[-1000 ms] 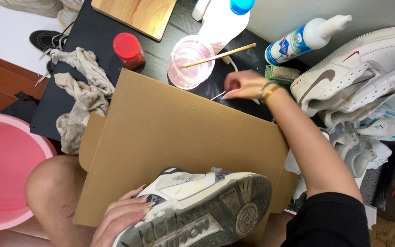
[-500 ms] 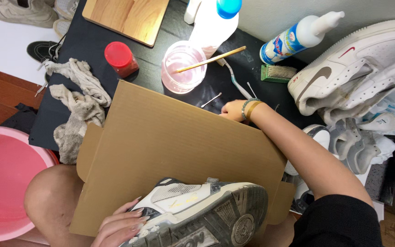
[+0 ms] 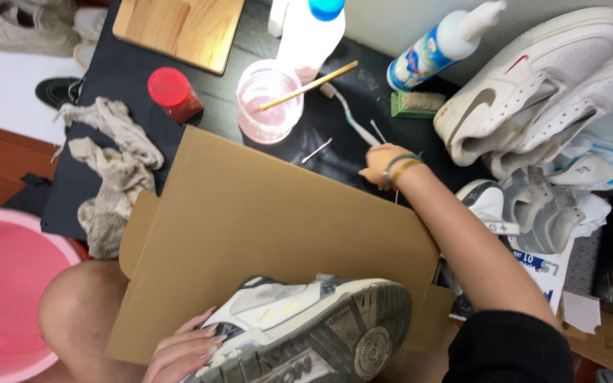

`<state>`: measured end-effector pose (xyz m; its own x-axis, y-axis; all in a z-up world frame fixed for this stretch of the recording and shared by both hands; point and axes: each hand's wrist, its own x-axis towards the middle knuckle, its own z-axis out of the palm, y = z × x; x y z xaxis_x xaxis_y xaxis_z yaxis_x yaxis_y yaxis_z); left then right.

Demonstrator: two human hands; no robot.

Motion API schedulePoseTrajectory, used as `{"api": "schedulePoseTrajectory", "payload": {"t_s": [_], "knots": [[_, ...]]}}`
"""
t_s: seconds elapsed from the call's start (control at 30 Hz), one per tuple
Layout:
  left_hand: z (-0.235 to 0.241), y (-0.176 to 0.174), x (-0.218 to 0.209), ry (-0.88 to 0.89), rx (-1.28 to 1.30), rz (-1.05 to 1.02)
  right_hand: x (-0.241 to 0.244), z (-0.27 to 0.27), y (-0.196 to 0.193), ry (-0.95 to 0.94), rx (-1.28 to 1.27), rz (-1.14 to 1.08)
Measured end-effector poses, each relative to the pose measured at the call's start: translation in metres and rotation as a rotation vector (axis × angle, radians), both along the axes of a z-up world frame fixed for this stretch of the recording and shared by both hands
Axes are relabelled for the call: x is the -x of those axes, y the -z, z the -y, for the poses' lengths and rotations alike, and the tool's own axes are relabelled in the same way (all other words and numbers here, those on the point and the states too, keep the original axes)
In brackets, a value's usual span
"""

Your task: The person cleans the sole of a white sneaker using a metal pick to scrape dirt from the tread and logo, then scrubs the surface with a toothbrush and wipes it with a cloth. The shoe is held over a cardboard box while the person sits on the floor.

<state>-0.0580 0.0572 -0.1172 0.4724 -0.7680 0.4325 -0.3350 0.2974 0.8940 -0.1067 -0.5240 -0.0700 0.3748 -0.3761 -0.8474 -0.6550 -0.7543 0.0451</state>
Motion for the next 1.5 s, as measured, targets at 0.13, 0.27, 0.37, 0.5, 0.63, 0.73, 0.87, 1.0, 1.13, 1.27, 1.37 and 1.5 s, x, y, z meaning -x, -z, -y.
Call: {"api": "schedulePoseTrajectory", "payload": {"t_s": [0.13, 0.27, 0.37, 0.5, 0.63, 0.73, 0.87, 1.0, 1.13, 1.27, 1.37, 1.5], "knots": [[-0.016, 0.041, -0.026, 0.247, -0.127, 0.013, 0.054, 0.021, -0.039, 0.391, 0.045, 0.35], [-0.021, 0.042, -0.037, 0.196, -0.075, -0.136, 0.14, -0.017, -0.099, 0.646, 0.071, 0.922], [-0.009, 0.023, -0.056, 0.202, -0.155, -0.188, 0.198, -0.08, -0.137, 0.716, 0.203, 1.082], [0.022, -0.028, -0.089, 0.332, -0.486, -0.44, 0.23, -0.155, -0.139, 0.676, 0.254, 1.262], [0.061, -0.101, -0.064, 0.217, -0.295, -0.304, 0.234, -0.181, -0.118, 0.613, 0.325, 1.248], [0.088, -0.151, -0.031, 0.12, -0.157, -0.216, 0.228, -0.117, -0.078, 0.505, 0.446, 1.323], [0.107, -0.181, -0.008, 0.046, -0.066, -0.144, 0.182, 0.033, 0.003, 0.328, 0.462, 1.109], [0.104, -0.184, -0.004, 0.006, -0.059, -0.122, 0.13, 0.097, 0.062, 0.628, -0.074, 0.128], [0.108, -0.174, -0.011, 0.001, -0.059, -0.139, 0.127, 0.108, 0.095, 0.873, -0.111, 0.241], [0.11, -0.169, -0.012, 0.028, -0.08, -0.11, 0.135, 0.101, 0.098, 0.697, -0.123, 0.332], [0.117, -0.166, -0.015, 0.039, -0.058, -0.109, 0.148, 0.089, 0.075, 0.668, -0.186, 0.504], [0.123, -0.165, -0.018, 0.057, -0.032, -0.073, 0.162, 0.057, 0.028, 0.666, -0.149, 0.865]]}}
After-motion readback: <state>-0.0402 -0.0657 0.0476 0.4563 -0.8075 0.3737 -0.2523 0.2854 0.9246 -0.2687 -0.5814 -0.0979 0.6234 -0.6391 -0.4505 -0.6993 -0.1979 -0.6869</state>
